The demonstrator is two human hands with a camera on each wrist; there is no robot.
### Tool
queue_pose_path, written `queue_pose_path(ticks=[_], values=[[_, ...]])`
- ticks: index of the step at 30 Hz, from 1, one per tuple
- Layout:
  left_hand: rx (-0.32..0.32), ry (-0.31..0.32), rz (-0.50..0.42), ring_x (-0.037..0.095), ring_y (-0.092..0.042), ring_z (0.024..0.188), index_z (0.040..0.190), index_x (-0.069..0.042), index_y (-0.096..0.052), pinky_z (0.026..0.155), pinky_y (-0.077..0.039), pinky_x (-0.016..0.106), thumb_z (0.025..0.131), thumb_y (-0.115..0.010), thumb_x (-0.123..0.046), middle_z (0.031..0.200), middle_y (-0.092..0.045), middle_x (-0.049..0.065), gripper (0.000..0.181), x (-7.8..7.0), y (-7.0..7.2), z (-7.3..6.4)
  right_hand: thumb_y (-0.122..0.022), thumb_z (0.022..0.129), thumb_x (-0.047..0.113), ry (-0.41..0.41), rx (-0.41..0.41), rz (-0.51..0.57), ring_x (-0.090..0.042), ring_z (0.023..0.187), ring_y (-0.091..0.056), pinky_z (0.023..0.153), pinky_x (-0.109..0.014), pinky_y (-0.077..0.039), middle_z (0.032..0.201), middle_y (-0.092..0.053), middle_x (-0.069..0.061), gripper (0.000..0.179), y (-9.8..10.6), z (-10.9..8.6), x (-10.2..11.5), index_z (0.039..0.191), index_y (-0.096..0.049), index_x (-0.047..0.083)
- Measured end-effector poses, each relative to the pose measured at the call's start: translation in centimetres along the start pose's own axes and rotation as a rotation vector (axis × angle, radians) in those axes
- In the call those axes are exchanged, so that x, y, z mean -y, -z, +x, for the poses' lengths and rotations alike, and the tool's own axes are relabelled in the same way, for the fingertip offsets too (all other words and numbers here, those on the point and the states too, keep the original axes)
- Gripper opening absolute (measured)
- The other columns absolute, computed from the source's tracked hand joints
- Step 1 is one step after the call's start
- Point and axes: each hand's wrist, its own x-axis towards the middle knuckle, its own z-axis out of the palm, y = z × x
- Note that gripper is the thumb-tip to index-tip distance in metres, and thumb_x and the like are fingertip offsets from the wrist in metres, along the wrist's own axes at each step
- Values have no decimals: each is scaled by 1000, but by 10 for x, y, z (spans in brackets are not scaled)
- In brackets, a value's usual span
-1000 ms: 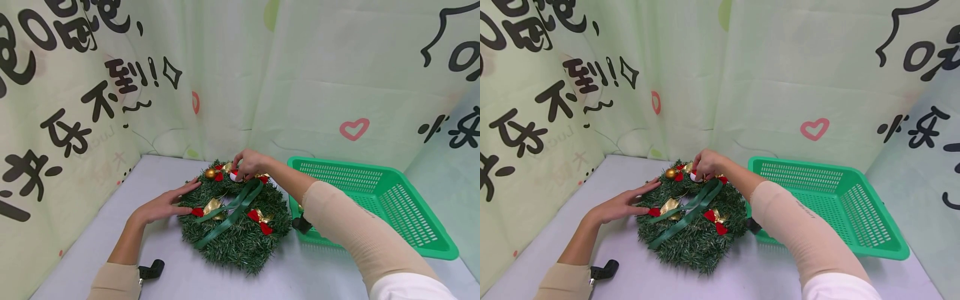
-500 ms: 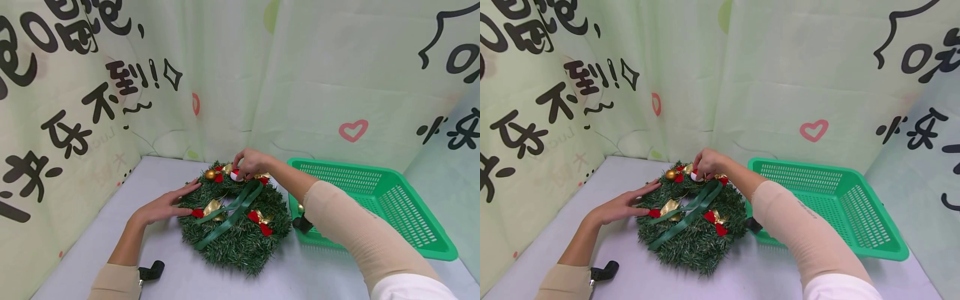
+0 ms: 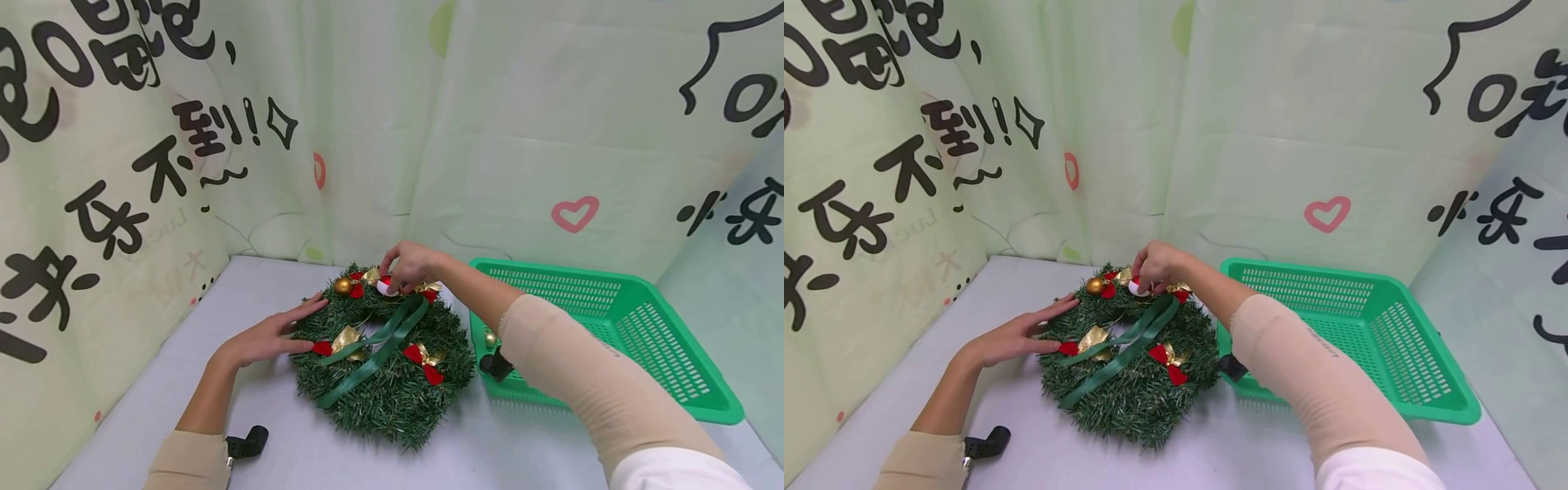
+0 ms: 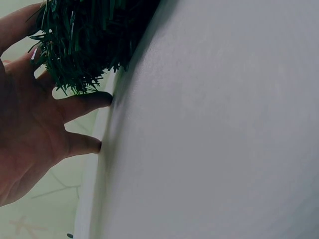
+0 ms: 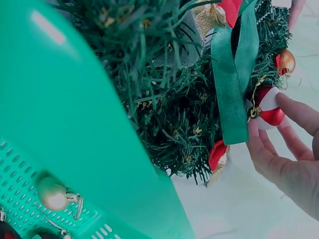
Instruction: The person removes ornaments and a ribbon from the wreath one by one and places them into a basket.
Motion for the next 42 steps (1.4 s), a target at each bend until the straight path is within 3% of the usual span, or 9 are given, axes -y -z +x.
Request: queue_pose_path(ticks=[12, 32, 38, 42], values=[[0, -7, 2, 43, -11, 161, 166, -20, -29, 122, -22, 72, 101, -67, -30, 177, -8, 9, 76, 1, 0, 1, -70, 94, -6, 15, 14, -11, -21, 66, -50, 79, -45, -55, 145, -47, -19, 35, 3, -4, 0, 128, -65, 1], [-1, -15, 7, 43, -12, 161, 166, -20, -29, 122, -22, 71, 101, -67, -30, 177, -8, 8, 76, 1, 0, 1, -70, 93, -8, 13, 17, 25, -25, 79, -54, 79, -44, -55, 108, -55, -13, 37, 8, -9, -3, 129, -64, -1], [-1, -11, 5, 44, -11, 160, 166, -20, -29, 122, -21, 71, 101, -67, -30, 177, -8, 8, 76, 1, 0, 0, -70, 93, -8, 19, 23, 30, -27, 83, -55, 83, -47, -57, 106, -57, -13, 40, 9, -9, -4, 131, -63, -1], [0, -11, 4, 44, -11, 160, 166, -19, -29, 122, -22, 71, 101, -67, -30, 177, -8, 9, 76, -1, 0, -1, -70, 93, -9, 20, 29, 47, -27, 79, -53, 80, -46, -55, 95, -57, -10, 40, 10, -11, -4, 131, -63, -1]])
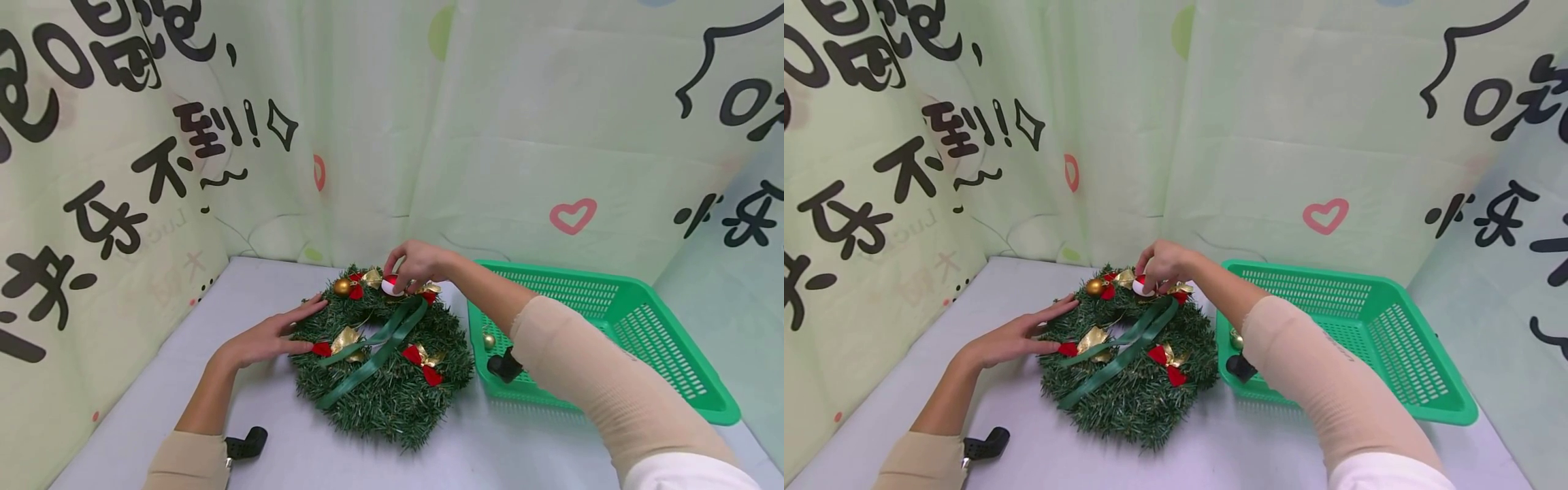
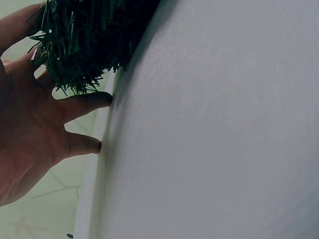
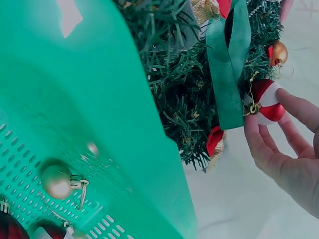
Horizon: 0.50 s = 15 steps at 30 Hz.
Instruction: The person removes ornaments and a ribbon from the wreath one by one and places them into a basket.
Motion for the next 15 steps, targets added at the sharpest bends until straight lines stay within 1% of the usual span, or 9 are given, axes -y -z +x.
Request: queue_pose_path(ticks=[3, 8, 15], values=[[1, 3, -3, 44, -12, 160, 166, -20, -29, 122, -22, 71, 101, -67, -31, 177, -7, 9, 76, -1, 0, 0, -70, 92, -10, 4, -4, 14, -25, 76, -56, 79, -44, -55, 90, -59, -9, 38, 2, -2, 1, 128, -64, -1], [1, 6, -4, 45, -12, 160, 166, -20, -29, 122, -21, 71, 101, -67, -30, 177, -8, 9, 76, -1, 0, 0, -70, 91, -9, 7, -16, 30, -22, 82, -66, 85, -43, -58, 95, -62, -9, 36, 5, -3, 3, 125, -65, 0], [1, 0, -4, 44, -11, 160, 166, -20, -29, 122, -21, 72, 102, -67, -30, 177, -8, 9, 76, 1, -1, 0, -71, 91, -9, 5, -30, 33, -24, 85, -66, 92, -47, -59, 98, -63, -11, 39, 9, -7, 5, 129, -64, -2]])
